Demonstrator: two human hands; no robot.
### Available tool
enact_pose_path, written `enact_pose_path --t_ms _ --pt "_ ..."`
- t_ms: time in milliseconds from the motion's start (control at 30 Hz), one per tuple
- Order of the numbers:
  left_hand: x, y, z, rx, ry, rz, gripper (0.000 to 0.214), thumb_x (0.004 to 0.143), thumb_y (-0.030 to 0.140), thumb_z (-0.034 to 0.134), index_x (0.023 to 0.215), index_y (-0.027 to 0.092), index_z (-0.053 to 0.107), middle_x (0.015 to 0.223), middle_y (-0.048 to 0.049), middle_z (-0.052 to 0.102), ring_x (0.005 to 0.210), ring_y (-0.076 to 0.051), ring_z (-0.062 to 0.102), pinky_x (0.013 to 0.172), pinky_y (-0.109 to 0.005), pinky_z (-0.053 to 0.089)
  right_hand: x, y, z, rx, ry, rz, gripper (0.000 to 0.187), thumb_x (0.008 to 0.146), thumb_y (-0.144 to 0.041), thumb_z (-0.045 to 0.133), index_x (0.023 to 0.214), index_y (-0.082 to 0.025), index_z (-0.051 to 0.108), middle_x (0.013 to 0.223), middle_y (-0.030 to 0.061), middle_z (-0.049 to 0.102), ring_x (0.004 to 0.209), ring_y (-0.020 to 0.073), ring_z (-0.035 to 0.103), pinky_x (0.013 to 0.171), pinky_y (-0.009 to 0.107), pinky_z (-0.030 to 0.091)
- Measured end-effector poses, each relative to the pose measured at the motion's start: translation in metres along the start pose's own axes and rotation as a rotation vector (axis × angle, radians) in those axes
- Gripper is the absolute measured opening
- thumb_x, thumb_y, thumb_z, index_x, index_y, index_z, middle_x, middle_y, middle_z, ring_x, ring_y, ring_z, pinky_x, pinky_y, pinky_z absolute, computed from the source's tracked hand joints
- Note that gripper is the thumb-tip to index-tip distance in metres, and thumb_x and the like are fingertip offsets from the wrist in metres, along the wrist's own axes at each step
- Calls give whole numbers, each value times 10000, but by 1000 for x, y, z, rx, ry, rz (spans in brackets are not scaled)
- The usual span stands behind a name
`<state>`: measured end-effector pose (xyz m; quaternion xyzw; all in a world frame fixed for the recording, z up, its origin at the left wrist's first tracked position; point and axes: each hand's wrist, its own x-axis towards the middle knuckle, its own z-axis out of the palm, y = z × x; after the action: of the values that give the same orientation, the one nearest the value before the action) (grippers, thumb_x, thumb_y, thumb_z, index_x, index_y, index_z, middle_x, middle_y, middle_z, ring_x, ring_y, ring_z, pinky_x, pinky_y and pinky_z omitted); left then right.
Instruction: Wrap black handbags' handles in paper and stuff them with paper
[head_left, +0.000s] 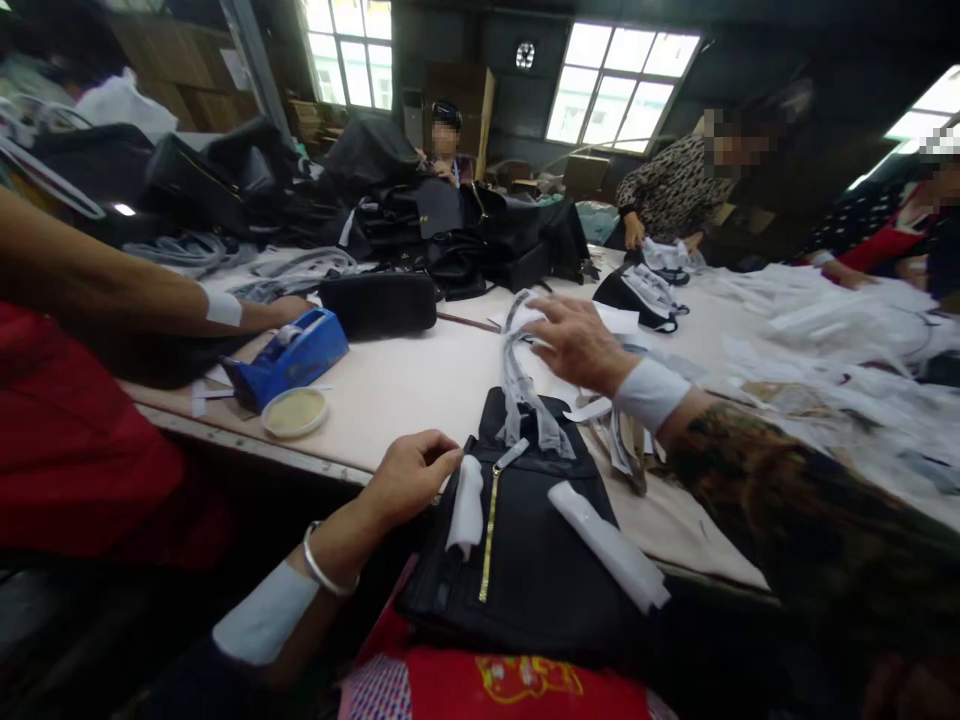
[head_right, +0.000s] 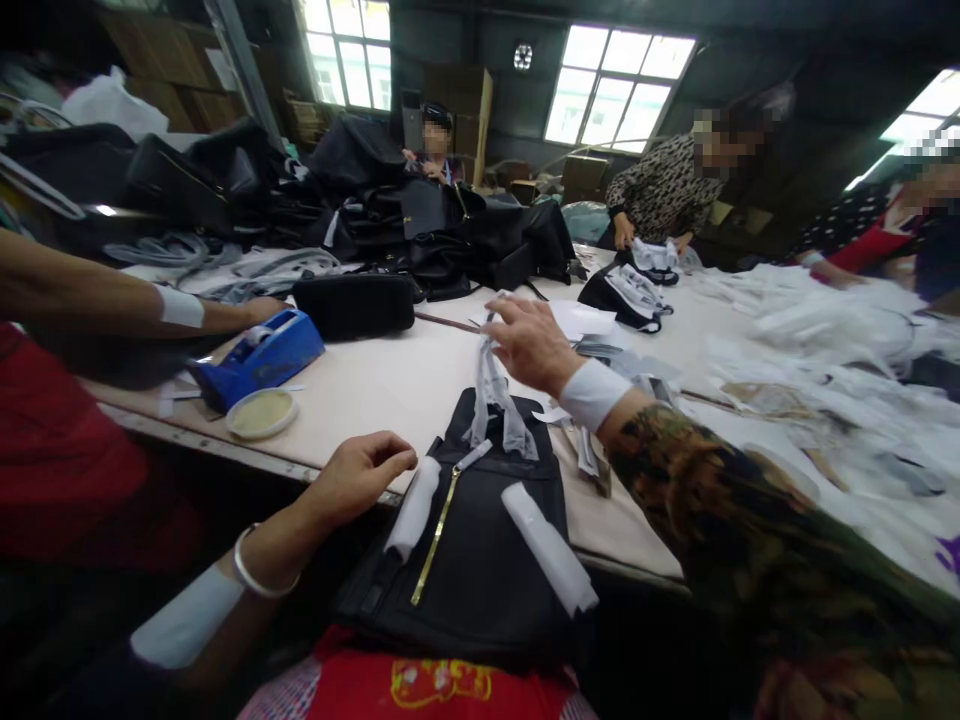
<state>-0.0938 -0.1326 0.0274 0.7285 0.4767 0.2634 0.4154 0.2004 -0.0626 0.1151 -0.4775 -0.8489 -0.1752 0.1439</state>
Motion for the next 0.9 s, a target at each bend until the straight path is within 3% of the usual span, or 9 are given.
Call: enact_pose_path --t_ms 67,167,233,333,500,667,800,900 --pt "17 -5 4 74 -28 8 260 839 378 577 866 170 732 810 -26 751 768 -179 680 723 -268 513 -40 -14 5 137 -75 54 265 841 -198 663 1096 -162 725 1337 152 614 1224 323 558 1029 492 430" --pt "50 -5 16 187 -60 28 281 845 358 547 897 160 741 860 -47 762 807 -184 688 729 -260 508 -94 -25 13 345 -150 312 256 855 -246 617 1061 -161 743 1123 125 725 1032 281 675 932 407 512" --pt "70 -2 27 241 -70 38 273 830 351 563 896 160 746 870 -61 762 814 -194 688 721 -262 500 -120 -31 14 425 -177 475 264 860 -297 602 1036 -175 755 1023 101 759 952 276 707 871 392 541" --pt "91 3 46 318 -86 47 304 804 425 606 866 164 748 881 -94 757 828 -226 687 723 -285 487 -148 -46 5 561 -225 595 294 885 -374 572 1044 -207 755 1008 67 771 944 262 713 860 379 548" --pt "115 4 72 408 -118 9 461 727 579 665 735 122 724 805 -179 734 823 -302 688 727 -342 493 -174 -79 -18 688 -325 698 388 896 -474 552 1092 -192 732 1041 81 760 956 270 697 854 387 535" --pt "123 3 89 344 -145 69 288 710 333 735 923 138 741 917 -115 758 860 -241 694 762 -287 512 -183 -102 -27 792 -335 696 438 883 -512 565 1146 -199 722 1095 98 743 997 279 680 863 386 530" --pt "112 -1 82 276 -102 114 370 807 319 668 1130 140 694 1076 -114 742 957 -217 685 838 -281 515 -191 -104 -30 829 -375 710 452 891 -518 549 1160 -199 722 1158 107 725 1066 295 659 943 414 503" --pt "93 -4 63 275 -89 119 353 855 383 606 1083 134 709 1041 -118 742 934 -223 682 836 -301 514 -201 -103 -38 864 -387 727 499 917 -547 493 1208 -199 701 1169 124 715 1079 304 654 971 433 491"
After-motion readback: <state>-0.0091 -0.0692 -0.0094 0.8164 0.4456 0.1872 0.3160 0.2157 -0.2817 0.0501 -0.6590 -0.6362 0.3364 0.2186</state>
